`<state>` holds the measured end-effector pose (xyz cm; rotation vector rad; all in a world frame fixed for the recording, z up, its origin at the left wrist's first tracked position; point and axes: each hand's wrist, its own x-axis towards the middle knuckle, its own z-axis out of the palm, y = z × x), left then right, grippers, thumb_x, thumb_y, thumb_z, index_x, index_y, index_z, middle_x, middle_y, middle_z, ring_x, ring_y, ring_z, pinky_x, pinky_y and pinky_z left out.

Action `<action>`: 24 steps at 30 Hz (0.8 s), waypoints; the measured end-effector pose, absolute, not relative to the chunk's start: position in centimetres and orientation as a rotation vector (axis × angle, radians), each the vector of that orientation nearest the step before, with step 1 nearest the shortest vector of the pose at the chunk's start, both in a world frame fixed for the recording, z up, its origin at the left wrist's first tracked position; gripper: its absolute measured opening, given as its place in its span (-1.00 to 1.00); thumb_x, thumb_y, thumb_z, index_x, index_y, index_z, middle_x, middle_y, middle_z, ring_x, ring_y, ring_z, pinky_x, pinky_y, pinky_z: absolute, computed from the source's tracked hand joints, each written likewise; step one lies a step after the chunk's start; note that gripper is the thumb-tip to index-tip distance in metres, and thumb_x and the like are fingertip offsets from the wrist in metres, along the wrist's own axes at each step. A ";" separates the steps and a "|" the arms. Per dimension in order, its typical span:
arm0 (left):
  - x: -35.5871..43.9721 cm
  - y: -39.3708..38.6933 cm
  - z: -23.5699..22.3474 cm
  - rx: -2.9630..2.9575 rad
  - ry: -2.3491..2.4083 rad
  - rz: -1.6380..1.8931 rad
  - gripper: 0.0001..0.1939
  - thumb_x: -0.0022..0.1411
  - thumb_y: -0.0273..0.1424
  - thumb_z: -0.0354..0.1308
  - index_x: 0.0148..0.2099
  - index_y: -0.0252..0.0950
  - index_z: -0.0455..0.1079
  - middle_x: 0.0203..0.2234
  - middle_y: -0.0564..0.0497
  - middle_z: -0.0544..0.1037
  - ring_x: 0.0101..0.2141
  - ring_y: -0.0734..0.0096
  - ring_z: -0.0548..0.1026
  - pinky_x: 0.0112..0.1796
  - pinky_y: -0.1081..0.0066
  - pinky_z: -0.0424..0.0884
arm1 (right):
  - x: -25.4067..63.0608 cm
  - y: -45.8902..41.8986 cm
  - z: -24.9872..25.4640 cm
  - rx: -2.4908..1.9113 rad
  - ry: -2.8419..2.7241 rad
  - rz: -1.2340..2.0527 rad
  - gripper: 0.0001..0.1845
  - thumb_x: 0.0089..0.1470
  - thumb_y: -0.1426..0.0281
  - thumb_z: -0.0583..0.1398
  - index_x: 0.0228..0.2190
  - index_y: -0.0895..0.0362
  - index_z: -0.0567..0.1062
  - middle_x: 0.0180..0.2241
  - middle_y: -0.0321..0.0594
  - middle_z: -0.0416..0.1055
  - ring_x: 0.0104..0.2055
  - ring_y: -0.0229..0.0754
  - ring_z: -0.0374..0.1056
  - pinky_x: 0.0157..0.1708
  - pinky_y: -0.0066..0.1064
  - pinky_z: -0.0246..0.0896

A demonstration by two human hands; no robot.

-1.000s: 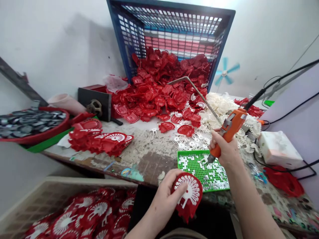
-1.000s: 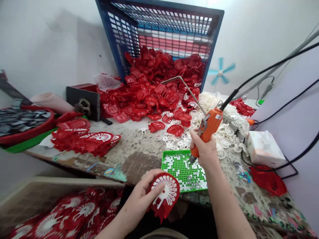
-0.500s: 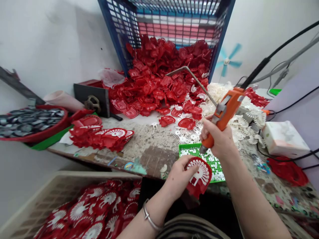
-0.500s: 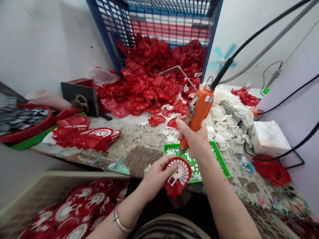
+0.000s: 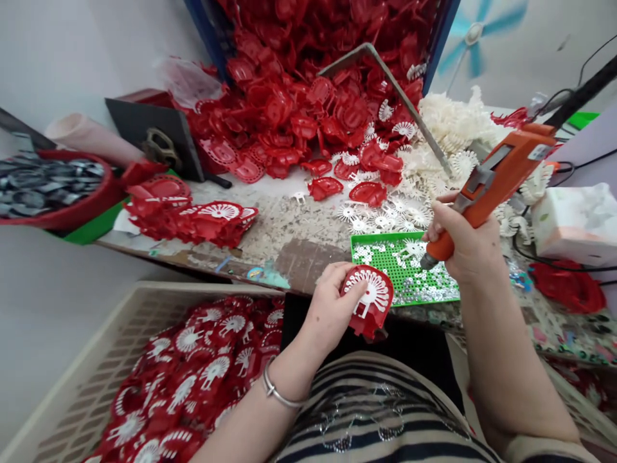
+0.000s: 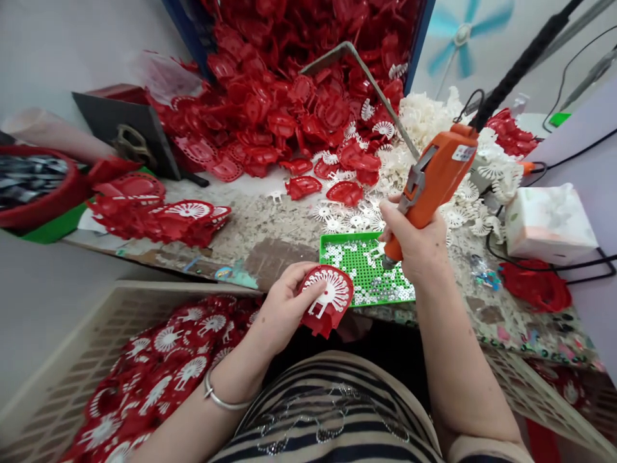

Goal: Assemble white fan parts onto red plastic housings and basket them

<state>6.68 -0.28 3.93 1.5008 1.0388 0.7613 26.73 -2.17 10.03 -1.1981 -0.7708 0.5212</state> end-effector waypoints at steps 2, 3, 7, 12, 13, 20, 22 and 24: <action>6.2 -0.8 3.6 1.509 1.095 0.773 -0.74 0.13 -0.31 0.17 -0.14 -0.29 0.47 -0.15 -0.09 0.45 -0.08 0.23 0.44 0.06 0.21 0.31 | 26.8 -2.4 9.6 -1.236 -0.755 0.517 -0.72 -0.22 0.29 0.39 -0.44 0.08 0.44 -0.70 -0.46 0.23 -0.68 -0.31 0.20 -0.64 -0.40 0.18; 6.0 -1.0 3.4 1.517 1.121 0.780 -0.74 0.13 -0.31 0.17 -0.14 -0.30 0.47 -0.16 -0.08 0.45 -0.08 0.24 0.44 0.05 0.21 0.32 | 26.8 -2.5 9.3 -1.252 -0.753 0.514 -0.72 -0.22 0.30 0.39 -0.45 0.08 0.43 -0.70 -0.45 0.23 -0.68 -0.31 0.20 -0.65 -0.40 0.17; 5.7 -1.9 2.7 1.537 1.178 0.794 -0.75 0.15 -0.31 0.15 -0.13 -0.30 0.45 -0.20 -0.07 0.44 -0.12 0.26 0.43 0.04 0.22 0.31 | 26.8 -2.7 8.3 -1.292 -0.785 0.498 -0.75 -0.20 0.30 0.39 -0.50 0.06 0.42 -0.69 -0.43 0.25 -0.67 -0.30 0.22 -0.62 -0.38 0.20; 5.7 -2.5 1.8 1.437 1.178 0.764 -0.72 0.16 -0.29 0.16 -0.10 -0.29 0.43 -0.16 -0.09 0.45 -0.08 0.22 0.43 0.03 0.19 0.32 | 26.9 -2.9 7.2 -1.304 -0.818 0.471 -0.75 -0.14 0.29 0.38 -0.55 0.05 0.39 -0.69 -0.42 0.24 -0.65 -0.29 0.22 -0.59 -0.37 0.20; 5.7 -2.6 1.7 1.411 1.173 0.763 -0.71 0.17 -0.28 0.17 -0.08 -0.29 0.43 -0.15 -0.09 0.45 -0.08 0.22 0.44 0.03 0.19 0.32 | 27.0 -2.9 7.1 -1.312 -0.818 0.466 -0.75 -0.14 0.28 0.38 -0.54 0.05 0.39 -0.69 -0.42 0.23 -0.65 -0.29 0.22 -0.59 -0.37 0.20; 5.9 -2.9 1.3 1.328 1.169 0.783 -0.69 0.17 -0.26 0.19 -0.06 -0.27 0.42 -0.15 -0.07 0.47 -0.09 0.23 0.45 0.01 0.22 0.34 | 27.0 -2.7 6.4 -1.285 -0.806 0.491 -0.67 -0.13 0.20 0.40 -0.58 0.05 0.36 -0.73 -0.44 0.20 -0.69 -0.31 0.17 -0.65 -0.40 0.16; 5.9 -3.0 1.3 1.313 1.153 0.798 -0.69 0.17 -0.26 0.20 -0.06 -0.27 0.43 -0.16 -0.08 0.49 -0.09 0.22 0.46 0.00 0.22 0.36 | 27.0 -2.6 6.2 -1.285 -0.807 0.494 -0.66 -0.13 0.20 0.40 -0.58 0.05 0.36 -0.74 -0.45 0.19 -0.70 -0.32 0.15 -0.66 -0.40 0.16; 6.0 -3.0 1.3 1.305 1.144 0.805 -0.69 0.16 -0.25 0.21 -0.07 -0.28 0.43 -0.18 -0.08 0.51 -0.10 0.20 0.46 -0.01 0.20 0.37 | 27.1 -2.5 6.0 -1.302 -0.805 0.481 -0.66 -0.14 0.21 0.40 -0.58 0.05 0.36 -0.74 -0.45 0.19 -0.71 -0.32 0.16 -0.67 -0.41 0.17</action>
